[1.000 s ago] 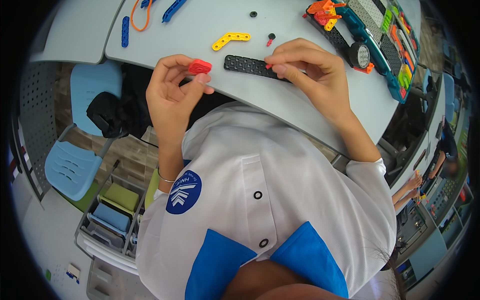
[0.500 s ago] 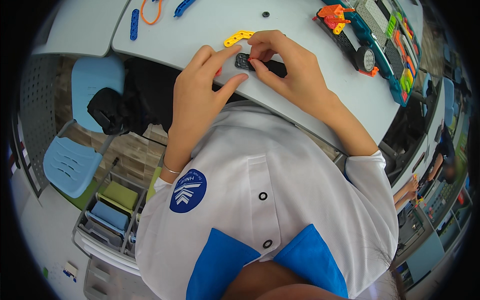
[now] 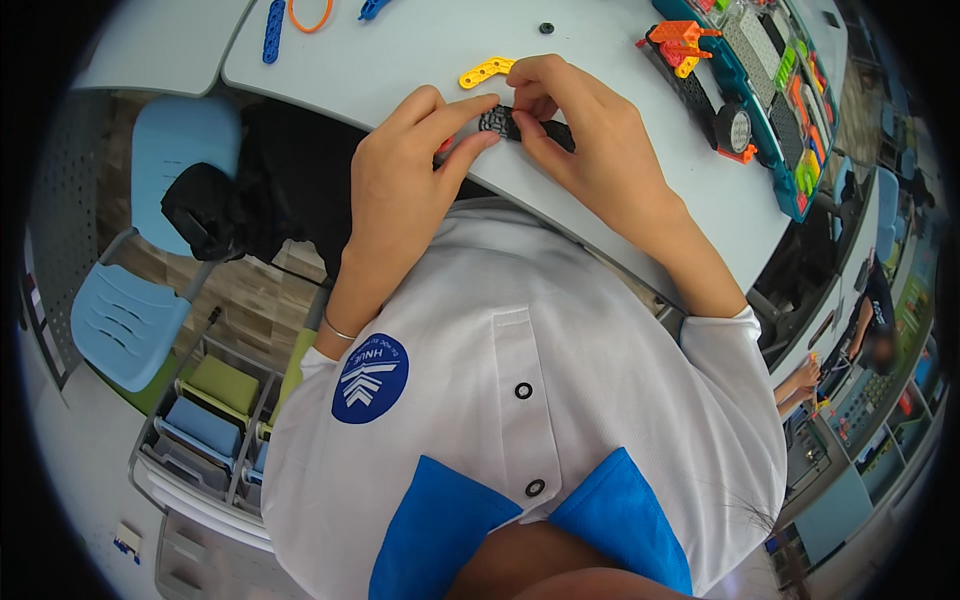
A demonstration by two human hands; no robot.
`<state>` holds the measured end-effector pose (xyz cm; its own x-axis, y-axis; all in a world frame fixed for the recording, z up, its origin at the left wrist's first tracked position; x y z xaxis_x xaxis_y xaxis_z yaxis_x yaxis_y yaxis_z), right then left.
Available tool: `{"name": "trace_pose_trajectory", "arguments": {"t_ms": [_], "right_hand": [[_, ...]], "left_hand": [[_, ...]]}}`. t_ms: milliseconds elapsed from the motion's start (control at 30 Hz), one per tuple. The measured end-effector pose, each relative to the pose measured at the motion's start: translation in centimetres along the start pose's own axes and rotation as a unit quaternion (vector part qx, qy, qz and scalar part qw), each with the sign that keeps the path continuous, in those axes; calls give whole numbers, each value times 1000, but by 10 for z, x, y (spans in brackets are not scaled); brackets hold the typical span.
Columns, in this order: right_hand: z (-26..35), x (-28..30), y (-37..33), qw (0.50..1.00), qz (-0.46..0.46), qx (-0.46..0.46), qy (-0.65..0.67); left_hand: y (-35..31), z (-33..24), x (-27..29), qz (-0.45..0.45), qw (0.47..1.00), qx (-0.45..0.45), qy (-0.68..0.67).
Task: The person assembles a small mechanical model using colorful plastic pieces from a kit. They connect a black strip with red, yellow, and orange components, then attach a blue circular part and a gray wheel to the assembly.
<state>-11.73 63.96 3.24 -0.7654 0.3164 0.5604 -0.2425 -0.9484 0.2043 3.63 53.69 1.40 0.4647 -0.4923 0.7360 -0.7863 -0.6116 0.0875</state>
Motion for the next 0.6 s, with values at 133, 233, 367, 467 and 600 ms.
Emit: {"name": "trace_pose_trajectory", "arguments": {"t_ms": [133,233,367,467,600], "right_hand": [[-1,-3,1,999,-4,17,27],[-1,-4,0,1000,-9,22,13],[-4,0,0,995,-5,-39,93],[-2,1,2,996,-3,-40,79],[-4,-2,1,999,-10,-15,32]], "left_hand": [[1,0,1,3,1000,1,3],[1,0,0,0,1000,0,9],[1,2,-1,-2,1000,-1,9],[2,1,1,0,1000,0,5],[1,1,0,-2,1000,3,0]]}}
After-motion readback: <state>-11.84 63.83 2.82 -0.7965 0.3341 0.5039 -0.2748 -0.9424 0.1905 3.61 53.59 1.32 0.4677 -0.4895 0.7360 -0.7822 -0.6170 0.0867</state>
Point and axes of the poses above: each hand's wrist, its own y-axis towards the middle knuckle, its own x-axis out of the back of the hand, z = x × y, the point moved 1 cm from there along y, towards the middle knuckle, and after that the axes turned 10 degrees about y, right-handed, at the moved point
